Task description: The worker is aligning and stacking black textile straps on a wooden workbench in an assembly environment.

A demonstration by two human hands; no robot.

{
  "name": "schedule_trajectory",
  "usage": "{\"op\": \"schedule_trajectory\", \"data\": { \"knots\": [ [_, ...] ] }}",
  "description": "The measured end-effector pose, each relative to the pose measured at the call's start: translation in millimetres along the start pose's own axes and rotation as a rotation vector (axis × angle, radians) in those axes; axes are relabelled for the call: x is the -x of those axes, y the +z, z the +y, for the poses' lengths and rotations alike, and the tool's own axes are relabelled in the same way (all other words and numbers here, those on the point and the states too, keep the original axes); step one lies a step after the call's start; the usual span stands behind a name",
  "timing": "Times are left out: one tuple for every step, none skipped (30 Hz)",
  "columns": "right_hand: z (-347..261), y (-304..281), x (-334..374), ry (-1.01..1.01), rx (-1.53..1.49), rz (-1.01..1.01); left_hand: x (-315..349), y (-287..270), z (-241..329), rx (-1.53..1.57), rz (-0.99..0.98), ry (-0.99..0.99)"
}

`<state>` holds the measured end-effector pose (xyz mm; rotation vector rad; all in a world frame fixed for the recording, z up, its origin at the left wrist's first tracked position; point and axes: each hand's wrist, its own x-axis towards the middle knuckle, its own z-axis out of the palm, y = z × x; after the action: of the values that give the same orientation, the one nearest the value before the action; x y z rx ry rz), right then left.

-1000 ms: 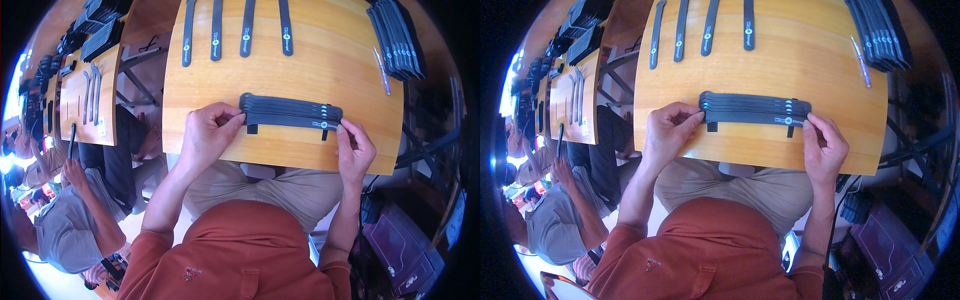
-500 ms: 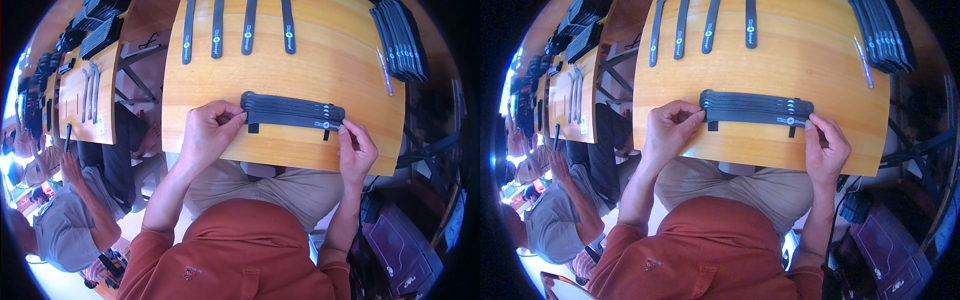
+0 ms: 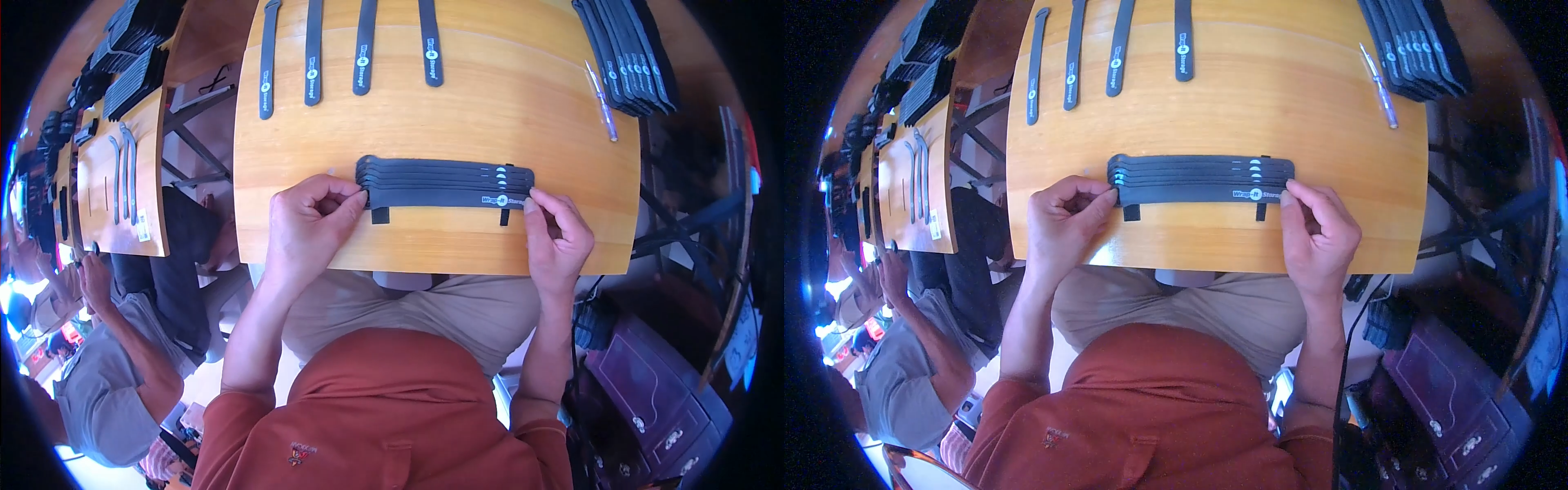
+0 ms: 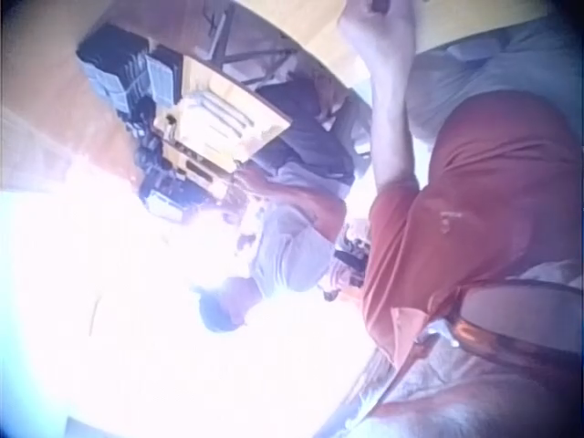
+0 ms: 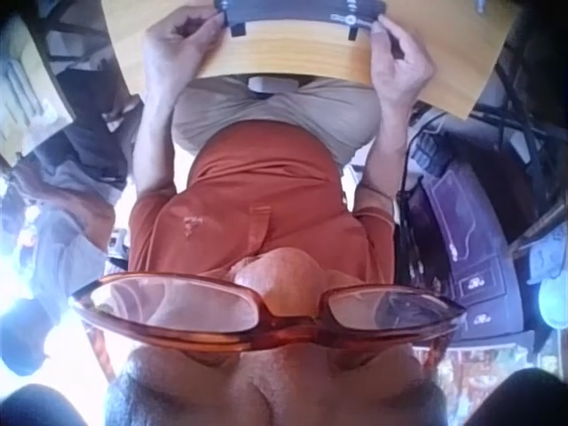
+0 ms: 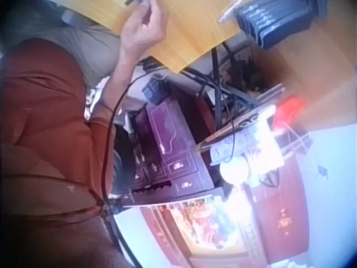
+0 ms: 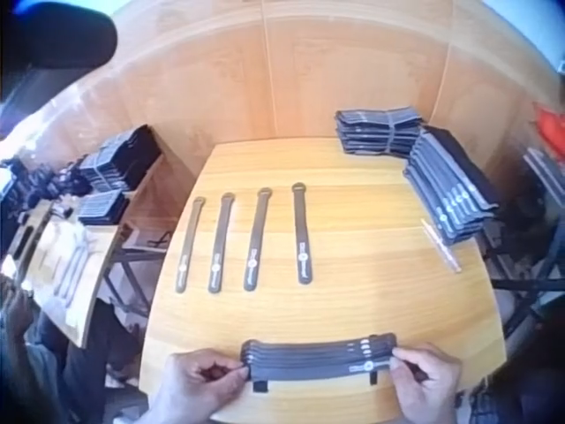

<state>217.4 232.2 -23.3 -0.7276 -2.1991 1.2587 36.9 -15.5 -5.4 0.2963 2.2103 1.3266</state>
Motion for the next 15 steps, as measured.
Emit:
{"op": "schedule_trajectory", "data": {
  "knots": [
    [0.4, 0.4, -0.1, -0.012, -0.013, 0.003, 0.2, 0.5, -0.5, 0.012, 0.006, -0.009],
    [1.6, 1.2, -0.1, -0.012, -0.009, 0.005, 0.4, 0.8, -0.7, 0.025, 0.013, -0.018],
    [3.1, 2.2, 0.0, -0.024, -0.016, 0.009, 0.6, 0.6, -0.4, 0.027, 0.010, -0.016],
    [3.8, 2.7, -0.3, -0.037, -0.024, 0.011, 0.8, -0.3, 0.1, 0.018, 0.010, -0.015],
    [3.2, 2.1, -0.6, -0.038, -0.022, 0.012, 0.6, -1.0, 0.8, 0.009, 0.011, -0.015],
    [2.3, 1.5, -0.8, -0.045, 0.000, 0.011, 0.2, -1.5, 1.5, 0.010, 0.011, -0.014],
    [1.6, 1.3, -0.8, -0.052, 0.021, 0.009, 0.1, -2.4, 2.1, 0.010, -0.004, -0.021],
    [1.4, 1.2, -0.8, -0.052, 0.020, 0.010, 0.0, -3.0, 2.5, 0.010, -0.018, -0.028],
    [1.2, 1.3, -0.9, -0.052, 0.025, 0.012, -0.1, -3.0, 2.3, 0.009, -0.017, -0.027],
    [1.3, 1.4, -0.9, -0.053, 0.030, 0.015, -0.2, -2.6, 1.4, 0.023, -0.019, -0.024],
    [2.1, 1.4, -0.9, -0.053, 0.028, 0.015, -0.3, -2.3, 0.7, 0.038, -0.022, -0.021],
    [3.3, 1.3, -0.7, -0.057, 0.028, 0.015, -0.3, -2.3, 0.3, 0.037, -0.021, -0.021],
    [3.8, 1.2, -0.6, -0.061, 0.028, 0.014, -0.1, -2.3, 0.0, 0.012, -0.021, -0.003],
    [3.1, 1.2, -0.7, -0.061, 0.027, 0.013, 0.1, -2.2, -0.3, -0.013, -0.023, 0.015],
    [1.8, 1.0, -0.8, -0.059, 0.029, 0.012, 0.3, -2.0, -0.5, -0.013, -0.022, 0.014]
  ]
}}
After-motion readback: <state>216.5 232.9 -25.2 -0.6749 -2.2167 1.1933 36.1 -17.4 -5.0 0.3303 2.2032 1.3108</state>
